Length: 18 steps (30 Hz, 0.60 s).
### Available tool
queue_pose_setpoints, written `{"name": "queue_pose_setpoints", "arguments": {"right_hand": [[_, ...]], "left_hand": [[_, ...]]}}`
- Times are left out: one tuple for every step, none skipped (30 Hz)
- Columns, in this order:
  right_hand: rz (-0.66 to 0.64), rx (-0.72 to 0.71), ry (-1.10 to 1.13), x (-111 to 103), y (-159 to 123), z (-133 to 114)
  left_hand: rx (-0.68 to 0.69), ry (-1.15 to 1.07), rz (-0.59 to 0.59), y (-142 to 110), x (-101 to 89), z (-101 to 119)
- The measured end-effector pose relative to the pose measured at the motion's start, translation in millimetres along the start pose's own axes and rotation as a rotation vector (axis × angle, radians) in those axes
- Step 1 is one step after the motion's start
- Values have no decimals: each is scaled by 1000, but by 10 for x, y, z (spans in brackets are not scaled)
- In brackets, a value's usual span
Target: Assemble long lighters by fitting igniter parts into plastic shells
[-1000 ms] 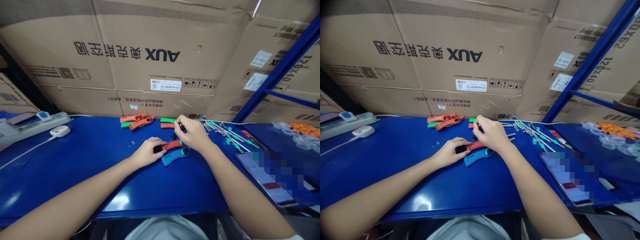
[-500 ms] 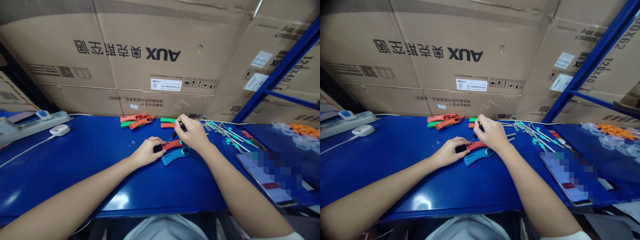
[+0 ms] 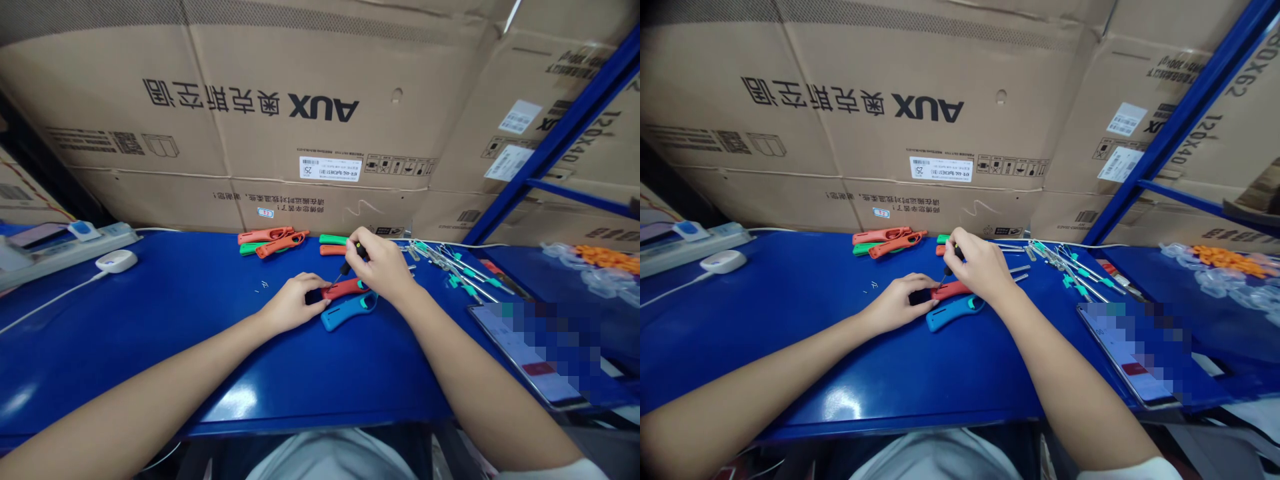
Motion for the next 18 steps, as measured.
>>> {"name": "queue_pose_setpoints", "arguments": {"right_hand": [[-7, 5, -4, -4, 2, -3], [-20, 7, -8, -11, 5, -8], [-39, 5, -9, -20, 7, -15], [-64, -5, -1, -29, 9, -24], [-94, -22, 18, -37, 9, -35], [-124, -43, 51, -42, 8, -46], [-153, -63, 98, -42, 6, -56], [-176, -80, 150, -36, 4, -63], [-193, -92, 199, -25, 1, -67], [-200, -100, 237, -8, -2, -69], [-193, -104, 258, 12, -4, -70], [-171, -105, 258, 33, -4, -71], [-133, -104, 241, 53, -3, -75], [-87, -97, 211, 71, 0, -81], [-46, -87, 177, 87, 4, -92], [-19, -76, 146, 102, 9, -106], [-13, -68, 129, 115, 15, -122], [-25, -70, 137, 127, 20, -141]], "left_hand": [[-2, -2, -2, 0, 1, -1], [-1, -5, -3, 1, 2, -2], [1, -7, -3, 2, 3, -1], [3, -10, -3, 4, 4, 0], [4, -11, -2, 5, 5, 1], [4, -13, -1, 7, 6, 2], [3, -13, 0, 8, 7, 2], [1, -13, -2, 9, 8, 0], [-2, -10, -3, 10, 8, -3], [-5, -6, -4, 10, 9, -9], [-5, 0, -3, 9, 9, -15], [-4, 5, -3, 8, 9, -22], [-2, 8, 0, 7, 9, -28], [2, 8, 4, 6, 9, -34], [6, 6, 7, 5, 10, -38], [10, 3, 8, 5, 11, -40], [13, 1, 7, 5, 12, -40], [14, 0, 6, 7, 13, -38]]}}
Point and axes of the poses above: each hand's wrist, its own y-axis towards the middle knuckle, its own x-axis out of the palm, z = x × y, the point moved 2 cm from there along y, towards the middle knuckle, and after that the axes turned 10 degrees about -y, right-handed, at the moved point
